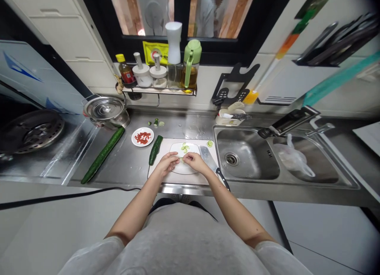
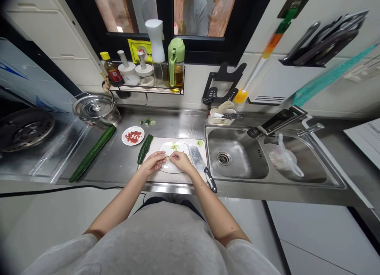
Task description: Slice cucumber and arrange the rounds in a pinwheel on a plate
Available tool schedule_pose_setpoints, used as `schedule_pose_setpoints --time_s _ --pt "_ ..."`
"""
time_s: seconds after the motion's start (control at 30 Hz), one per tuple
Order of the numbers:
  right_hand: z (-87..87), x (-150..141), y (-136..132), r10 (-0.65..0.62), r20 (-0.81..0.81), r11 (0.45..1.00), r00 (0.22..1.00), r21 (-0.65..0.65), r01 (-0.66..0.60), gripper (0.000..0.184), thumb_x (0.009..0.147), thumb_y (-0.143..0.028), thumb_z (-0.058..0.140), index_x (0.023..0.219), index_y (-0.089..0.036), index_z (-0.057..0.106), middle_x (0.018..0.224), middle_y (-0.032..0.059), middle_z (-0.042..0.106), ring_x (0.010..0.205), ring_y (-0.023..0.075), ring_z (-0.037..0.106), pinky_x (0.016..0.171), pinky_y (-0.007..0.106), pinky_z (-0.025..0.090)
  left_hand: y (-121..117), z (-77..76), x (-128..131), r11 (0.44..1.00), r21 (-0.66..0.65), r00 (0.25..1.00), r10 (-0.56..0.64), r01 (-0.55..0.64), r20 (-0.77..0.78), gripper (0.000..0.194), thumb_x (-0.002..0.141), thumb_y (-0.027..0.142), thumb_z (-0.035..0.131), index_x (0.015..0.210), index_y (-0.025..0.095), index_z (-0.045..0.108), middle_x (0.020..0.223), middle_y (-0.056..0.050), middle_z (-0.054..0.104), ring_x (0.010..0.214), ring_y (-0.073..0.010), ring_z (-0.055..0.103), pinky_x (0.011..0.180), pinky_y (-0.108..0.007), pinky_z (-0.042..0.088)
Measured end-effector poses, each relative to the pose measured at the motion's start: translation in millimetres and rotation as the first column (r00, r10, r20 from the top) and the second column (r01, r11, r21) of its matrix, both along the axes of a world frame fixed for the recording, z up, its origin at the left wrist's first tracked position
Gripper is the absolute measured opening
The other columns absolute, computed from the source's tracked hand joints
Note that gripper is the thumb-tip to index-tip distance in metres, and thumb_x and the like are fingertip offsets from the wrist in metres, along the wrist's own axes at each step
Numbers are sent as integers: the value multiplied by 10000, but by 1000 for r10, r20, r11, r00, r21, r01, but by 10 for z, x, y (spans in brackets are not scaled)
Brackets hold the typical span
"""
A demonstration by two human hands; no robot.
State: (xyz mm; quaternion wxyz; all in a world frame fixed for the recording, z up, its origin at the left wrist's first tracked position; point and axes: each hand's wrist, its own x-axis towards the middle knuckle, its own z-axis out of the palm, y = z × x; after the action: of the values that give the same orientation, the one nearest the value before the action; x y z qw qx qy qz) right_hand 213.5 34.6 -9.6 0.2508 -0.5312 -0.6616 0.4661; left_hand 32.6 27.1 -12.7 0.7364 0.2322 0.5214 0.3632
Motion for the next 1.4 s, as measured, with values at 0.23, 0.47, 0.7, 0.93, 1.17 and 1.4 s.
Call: schedule_pose_setpoints --time_s 0.23,0.47,0.7,0.93,1.17,1.4 --pt "-95 -2 -102 -88 6 995 996 -56 88 178 739 -210 514 746 -143 679 737 27 680 692 131 581 678 228 451 19 -55 88 970 240 980 6 43 -199 483 588 279 758 1026 157 598 663 13 623 598 -84 577 478 -152 321" --pt "-196 13 -122 -103 120 979 987 -162 122 200 738 -220 492 736 -130 671 600 -5 608 573 105 534 565 190 417 27 -210 123 910 391 968 -42 140 -248 438 599 312 732 989 153 609 656 28 605 585 -77 517 609 -202 388" --pt "-219 26 -147 -16 340 952 940 -282 119 142 719 -214 544 651 -140 645 568 -2 595 512 99 522 505 188 367 -47 -420 183 814 449 816 -52 369 -576 267 701 214 629 964 185 666 681 21 603 601 -99 507 648 -224 414" --pt "-171 -68 -152 24 566 953 824 -261 152 123 743 -239 573 724 -167 672 799 89 693 744 192 630 597 242 394 -102 -411 294 717 315 485 -36 622 -874 250 765 139 549 935 229 708 787 -37 678 849 -217 583 880 -355 362" --pt "-153 -139 -208 71 657 961 751 -245 124 197 807 -270 541 949 -201 659 1003 109 685 957 227 620 720 283 416 -121 -424 271 682 222 328 -29 697 -944 224 793 201 562 957 219 714 942 -103 668 984 -288 531 913 -424 287" --pt "-94 -130 -298 111 673 977 732 -207 42 208 861 -279 505 1043 -216 583 1015 88 668 933 215 607 685 269 375 -140 -408 229 718 196 264 18 668 -964 300 793 296 603 1078 238 677 1026 -111 620 1039 -305 476 893 -421 290"
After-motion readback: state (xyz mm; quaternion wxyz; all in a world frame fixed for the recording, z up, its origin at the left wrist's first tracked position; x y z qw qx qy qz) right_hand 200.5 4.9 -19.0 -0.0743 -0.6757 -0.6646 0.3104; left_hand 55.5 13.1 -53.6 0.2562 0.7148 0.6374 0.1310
